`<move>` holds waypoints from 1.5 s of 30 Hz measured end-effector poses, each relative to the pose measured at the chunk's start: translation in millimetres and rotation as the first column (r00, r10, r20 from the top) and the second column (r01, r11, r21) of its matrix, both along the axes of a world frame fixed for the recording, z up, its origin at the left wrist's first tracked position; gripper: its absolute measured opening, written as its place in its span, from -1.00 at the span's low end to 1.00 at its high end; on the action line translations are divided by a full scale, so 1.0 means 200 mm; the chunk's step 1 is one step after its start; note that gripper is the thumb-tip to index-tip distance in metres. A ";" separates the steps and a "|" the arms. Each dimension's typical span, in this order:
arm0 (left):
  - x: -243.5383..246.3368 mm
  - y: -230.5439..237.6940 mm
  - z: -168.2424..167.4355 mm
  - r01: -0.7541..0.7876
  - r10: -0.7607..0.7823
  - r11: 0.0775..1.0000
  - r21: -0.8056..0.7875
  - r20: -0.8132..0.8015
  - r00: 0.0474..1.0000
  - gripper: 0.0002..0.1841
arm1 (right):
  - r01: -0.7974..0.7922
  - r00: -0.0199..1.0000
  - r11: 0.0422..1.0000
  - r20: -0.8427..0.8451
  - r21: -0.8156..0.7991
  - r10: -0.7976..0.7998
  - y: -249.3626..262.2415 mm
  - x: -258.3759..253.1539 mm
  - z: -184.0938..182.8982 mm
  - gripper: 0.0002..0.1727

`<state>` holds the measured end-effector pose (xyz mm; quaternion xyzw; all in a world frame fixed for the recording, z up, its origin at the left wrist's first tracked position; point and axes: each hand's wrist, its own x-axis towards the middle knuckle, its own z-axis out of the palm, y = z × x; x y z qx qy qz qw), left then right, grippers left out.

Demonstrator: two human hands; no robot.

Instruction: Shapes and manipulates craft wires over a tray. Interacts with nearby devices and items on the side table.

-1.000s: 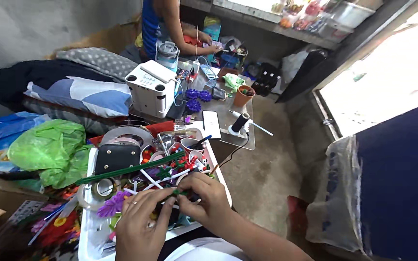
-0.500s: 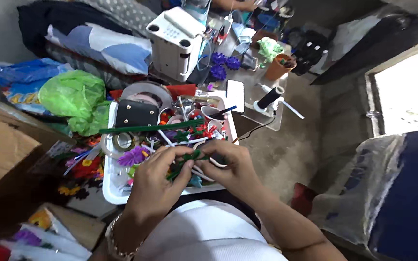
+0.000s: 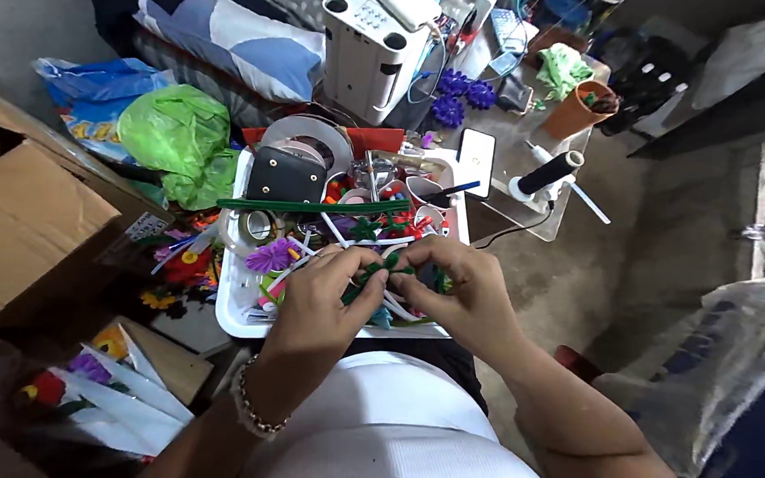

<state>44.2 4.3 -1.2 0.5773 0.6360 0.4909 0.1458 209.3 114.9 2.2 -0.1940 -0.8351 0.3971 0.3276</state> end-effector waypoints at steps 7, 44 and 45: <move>-0.03 -0.01 0.04 0.165 -0.105 0.978 -0.130 0.379 0.919 -0.90 | -0.005 1.000 0.863 0.016 0.506 -0.004 0.02 -0.01 -0.01 -0.90; -0.18 0.03 -0.03 0.721 -0.210 0.654 -0.228 0.861 0.462 -0.84 | -0.303 0.913 0.220 0.217 0.927 0.344 0.07 0.05 0.06 -0.82; -0.18 0.04 -0.04 0.719 -0.194 0.655 -0.233 0.868 0.457 -0.84 | -0.317 0.915 0.214 0.239 0.924 0.325 0.08 0.05 0.06 -0.82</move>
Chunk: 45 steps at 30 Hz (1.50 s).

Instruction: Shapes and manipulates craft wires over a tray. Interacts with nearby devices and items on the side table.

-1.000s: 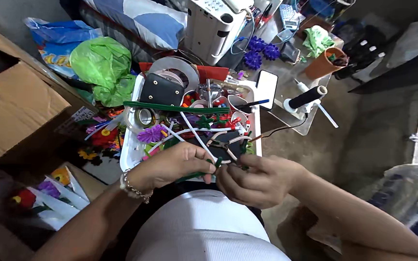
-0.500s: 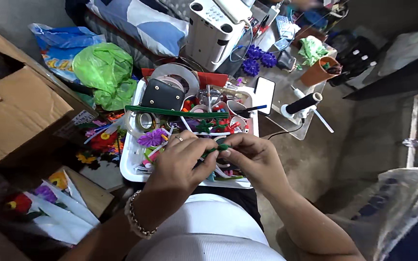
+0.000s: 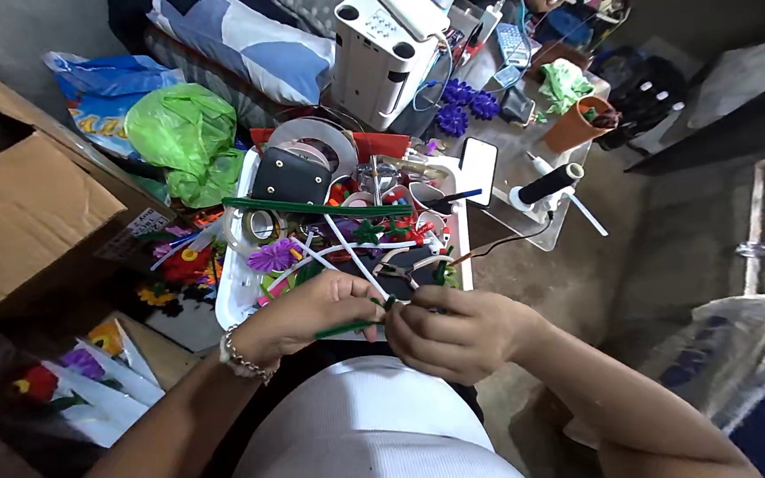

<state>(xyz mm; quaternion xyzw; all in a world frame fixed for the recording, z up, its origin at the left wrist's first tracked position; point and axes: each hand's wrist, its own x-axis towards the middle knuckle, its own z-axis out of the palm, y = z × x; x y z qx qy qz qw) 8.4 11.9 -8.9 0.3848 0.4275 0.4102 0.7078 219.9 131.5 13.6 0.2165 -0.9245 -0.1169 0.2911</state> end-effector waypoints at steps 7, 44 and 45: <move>0.16 -0.01 -0.01 -0.301 0.730 0.642 0.706 -0.442 0.520 -0.83 | 0.260 0.961 0.178 0.236 -0.949 -0.147 0.00 -0.03 -0.14 -0.77; 0.16 -0.04 -0.01 0.033 0.724 0.671 0.741 -0.663 0.190 -0.74 | 0.378 0.912 0.150 0.340 -0.913 -0.229 -0.05 -0.10 -0.13 -0.73; 0.15 -0.04 -0.01 -0.022 0.723 0.670 0.742 -0.646 0.246 -0.75 | 0.342 0.923 0.119 0.310 -0.932 -0.227 -0.06 -0.10 -0.14 -0.73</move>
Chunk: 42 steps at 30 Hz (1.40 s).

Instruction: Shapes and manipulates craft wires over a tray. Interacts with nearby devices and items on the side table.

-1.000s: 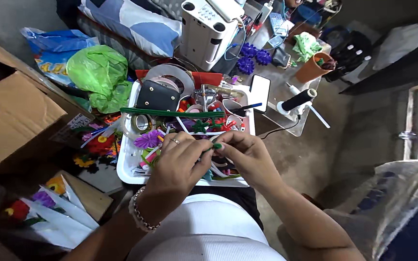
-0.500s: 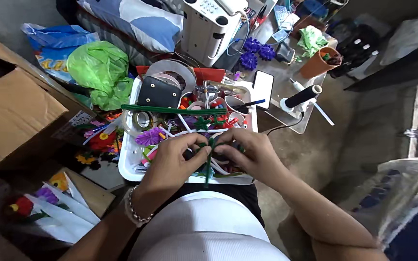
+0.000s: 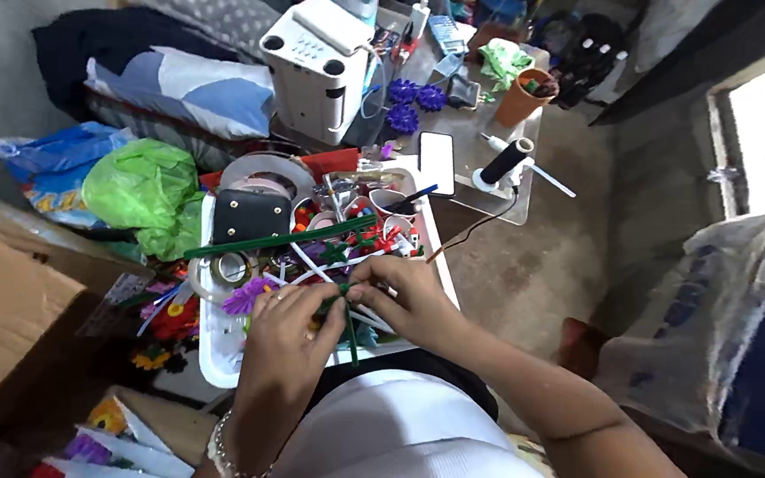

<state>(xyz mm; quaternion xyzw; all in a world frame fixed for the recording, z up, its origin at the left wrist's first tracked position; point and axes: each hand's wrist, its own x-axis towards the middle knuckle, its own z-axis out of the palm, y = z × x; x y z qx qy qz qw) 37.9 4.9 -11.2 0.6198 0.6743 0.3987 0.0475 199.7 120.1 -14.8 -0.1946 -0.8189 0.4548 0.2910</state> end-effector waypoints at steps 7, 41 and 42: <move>-0.04 0.03 -0.02 0.023 -0.022 1.000 0.001 0.402 0.915 -0.84 | 0.019 0.978 0.982 -0.201 -0.190 -0.057 -0.01 -0.03 -0.05 -0.79; -0.12 0.39 -0.06 0.202 -0.145 0.974 -0.106 0.401 0.905 -0.90 | 0.617 0.701 0.668 0.096 0.415 -0.707 0.91 0.36 -0.64 -0.76; -0.12 0.39 -0.06 0.200 -0.142 0.974 -0.107 0.401 0.905 -0.90 | 0.619 0.707 0.668 0.079 0.414 -0.703 0.91 0.36 -0.63 -0.76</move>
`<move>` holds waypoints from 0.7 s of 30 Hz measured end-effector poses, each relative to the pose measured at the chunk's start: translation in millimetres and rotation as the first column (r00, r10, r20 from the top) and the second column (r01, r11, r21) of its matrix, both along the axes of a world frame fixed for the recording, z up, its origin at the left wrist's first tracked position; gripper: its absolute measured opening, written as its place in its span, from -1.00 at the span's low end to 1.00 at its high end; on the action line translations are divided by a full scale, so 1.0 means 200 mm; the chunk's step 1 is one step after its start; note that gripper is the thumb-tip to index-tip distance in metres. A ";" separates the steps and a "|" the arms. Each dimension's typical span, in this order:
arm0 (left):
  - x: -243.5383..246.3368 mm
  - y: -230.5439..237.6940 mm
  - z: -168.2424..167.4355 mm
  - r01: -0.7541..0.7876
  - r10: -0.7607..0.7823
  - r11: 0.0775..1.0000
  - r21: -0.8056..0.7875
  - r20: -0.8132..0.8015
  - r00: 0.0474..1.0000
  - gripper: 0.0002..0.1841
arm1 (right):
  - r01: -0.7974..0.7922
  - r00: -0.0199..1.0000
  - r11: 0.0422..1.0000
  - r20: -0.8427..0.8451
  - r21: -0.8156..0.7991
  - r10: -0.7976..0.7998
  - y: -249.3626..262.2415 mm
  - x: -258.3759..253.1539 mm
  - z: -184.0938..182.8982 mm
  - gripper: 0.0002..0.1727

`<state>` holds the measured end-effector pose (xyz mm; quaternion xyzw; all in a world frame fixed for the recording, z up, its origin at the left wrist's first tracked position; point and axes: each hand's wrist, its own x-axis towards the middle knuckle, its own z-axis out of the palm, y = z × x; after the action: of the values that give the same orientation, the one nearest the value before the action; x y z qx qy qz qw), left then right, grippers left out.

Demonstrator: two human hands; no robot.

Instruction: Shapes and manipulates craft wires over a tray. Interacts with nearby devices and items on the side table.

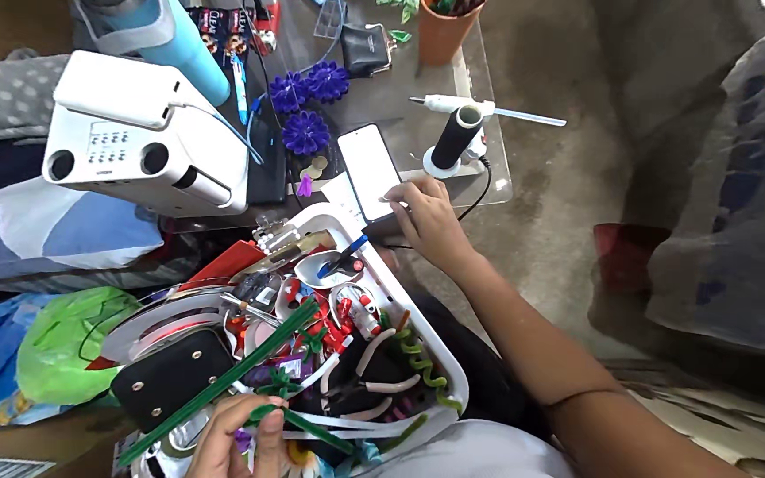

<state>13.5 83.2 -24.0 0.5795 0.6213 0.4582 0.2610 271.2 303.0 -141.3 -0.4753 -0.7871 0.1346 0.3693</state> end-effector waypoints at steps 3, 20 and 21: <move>0.00 0.01 0.00 -0.007 0.007 1.000 -0.005 0.007 1.000 -0.90 | -0.032 0.999 0.999 0.012 -0.007 0.032 0.03 -0.03 0.00 -0.74; -0.04 0.02 0.02 -0.023 0.024 1.000 -0.008 0.016 1.000 -0.91 | -0.013 1.000 1.000 0.011 -0.020 0.014 0.08 -0.04 0.03 -0.75; -0.04 0.01 0.02 -0.023 0.023 1.000 -0.006 0.021 1.000 -0.90 | -0.029 0.999 0.999 0.020 -0.029 0.029 0.09 -0.06 0.03 -0.75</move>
<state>5.5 86.1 -19.9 0.5666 0.6267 0.4654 0.2639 260.1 320.7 -134.8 -0.4706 -0.7955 0.1466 0.3524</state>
